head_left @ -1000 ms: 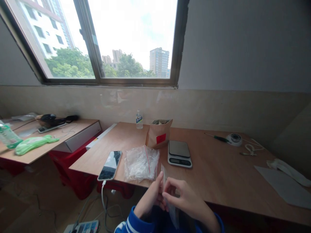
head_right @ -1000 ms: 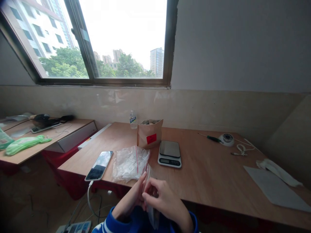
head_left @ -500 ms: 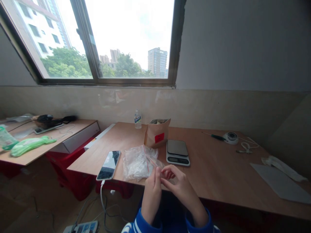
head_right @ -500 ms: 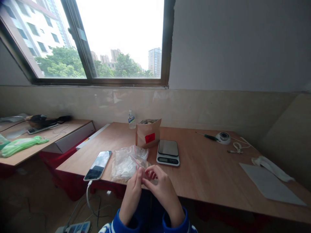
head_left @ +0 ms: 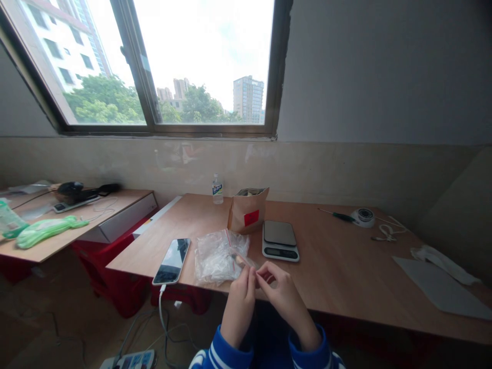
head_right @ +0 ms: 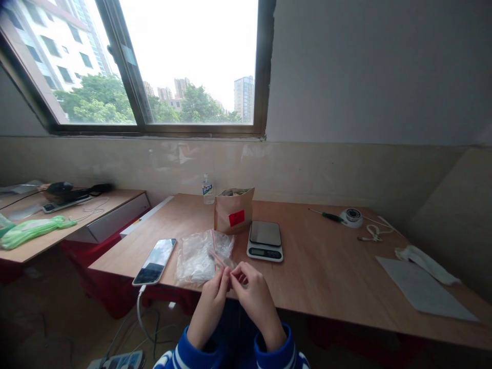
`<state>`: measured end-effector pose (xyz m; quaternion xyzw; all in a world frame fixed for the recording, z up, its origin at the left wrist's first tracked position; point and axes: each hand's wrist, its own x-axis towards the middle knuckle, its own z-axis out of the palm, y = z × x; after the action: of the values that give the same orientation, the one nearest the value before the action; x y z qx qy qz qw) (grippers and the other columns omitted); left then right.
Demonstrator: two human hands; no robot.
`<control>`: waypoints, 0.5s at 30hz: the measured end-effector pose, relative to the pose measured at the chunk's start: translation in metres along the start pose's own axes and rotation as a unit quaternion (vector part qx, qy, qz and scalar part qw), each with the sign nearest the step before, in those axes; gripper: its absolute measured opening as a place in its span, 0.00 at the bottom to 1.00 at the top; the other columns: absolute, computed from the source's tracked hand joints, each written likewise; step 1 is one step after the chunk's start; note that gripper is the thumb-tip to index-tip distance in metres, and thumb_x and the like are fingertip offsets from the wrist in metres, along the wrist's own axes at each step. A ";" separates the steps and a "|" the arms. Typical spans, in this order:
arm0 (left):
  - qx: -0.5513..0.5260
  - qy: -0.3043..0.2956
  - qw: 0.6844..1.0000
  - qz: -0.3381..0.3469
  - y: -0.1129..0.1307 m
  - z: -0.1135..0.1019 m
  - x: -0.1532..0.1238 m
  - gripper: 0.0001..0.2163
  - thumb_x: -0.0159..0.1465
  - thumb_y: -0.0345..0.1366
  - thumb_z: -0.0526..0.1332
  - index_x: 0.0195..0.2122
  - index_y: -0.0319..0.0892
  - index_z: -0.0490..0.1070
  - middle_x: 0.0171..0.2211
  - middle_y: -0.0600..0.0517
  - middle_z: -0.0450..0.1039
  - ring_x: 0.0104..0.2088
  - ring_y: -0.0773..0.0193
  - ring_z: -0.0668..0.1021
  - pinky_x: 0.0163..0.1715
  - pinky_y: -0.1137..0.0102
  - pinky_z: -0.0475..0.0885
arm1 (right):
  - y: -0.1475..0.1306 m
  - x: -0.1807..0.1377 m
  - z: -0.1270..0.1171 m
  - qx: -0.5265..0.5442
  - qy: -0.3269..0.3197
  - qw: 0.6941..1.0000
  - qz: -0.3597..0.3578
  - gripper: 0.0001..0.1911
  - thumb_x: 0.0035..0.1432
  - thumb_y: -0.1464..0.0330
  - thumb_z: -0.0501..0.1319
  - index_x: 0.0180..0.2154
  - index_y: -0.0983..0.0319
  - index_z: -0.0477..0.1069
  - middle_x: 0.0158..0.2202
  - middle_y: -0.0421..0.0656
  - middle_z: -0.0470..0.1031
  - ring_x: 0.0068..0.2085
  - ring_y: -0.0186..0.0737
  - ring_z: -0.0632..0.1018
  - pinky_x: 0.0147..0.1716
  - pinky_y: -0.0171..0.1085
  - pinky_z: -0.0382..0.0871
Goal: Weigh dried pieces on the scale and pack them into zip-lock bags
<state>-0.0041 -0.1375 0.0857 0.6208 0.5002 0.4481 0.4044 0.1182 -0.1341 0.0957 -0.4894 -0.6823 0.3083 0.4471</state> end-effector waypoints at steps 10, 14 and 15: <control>0.101 0.012 0.994 0.027 -0.004 -0.004 0.001 0.13 0.63 0.42 0.50 0.25 0.43 0.67 0.24 0.51 0.70 0.25 0.64 0.71 0.27 0.72 0.60 | 0.006 0.003 0.014 0.050 0.097 0.992 0.064 0.11 0.55 0.61 0.56 0.25 0.60 0.61 0.20 0.36 0.67 0.22 0.33 0.72 0.21 0.31 0.66; 0.146 0.054 0.988 0.010 -0.006 -0.006 0.000 0.14 0.61 0.42 0.51 0.22 0.43 0.64 0.18 0.55 0.64 0.21 0.68 0.67 0.24 0.74 0.55 | 0.026 0.002 -0.005 0.031 0.295 0.950 0.099 0.13 0.54 0.57 0.56 0.28 0.60 0.61 0.23 0.39 0.68 0.23 0.36 0.72 0.23 0.34 0.68; 0.148 0.056 0.987 0.002 -0.006 -0.007 0.000 0.14 0.61 0.42 0.52 0.21 0.43 0.64 0.17 0.56 0.63 0.20 0.68 0.66 0.23 0.74 0.54 | 0.030 0.000 -0.013 0.031 0.341 0.933 0.114 0.14 0.53 0.55 0.57 0.29 0.60 0.61 0.24 0.40 0.68 0.24 0.37 0.72 0.22 0.35 0.69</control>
<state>-0.0122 -0.1365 0.0817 0.6487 0.5817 0.4043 0.2783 0.1415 -0.1239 0.0751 -0.6254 -0.4188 0.1928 0.6295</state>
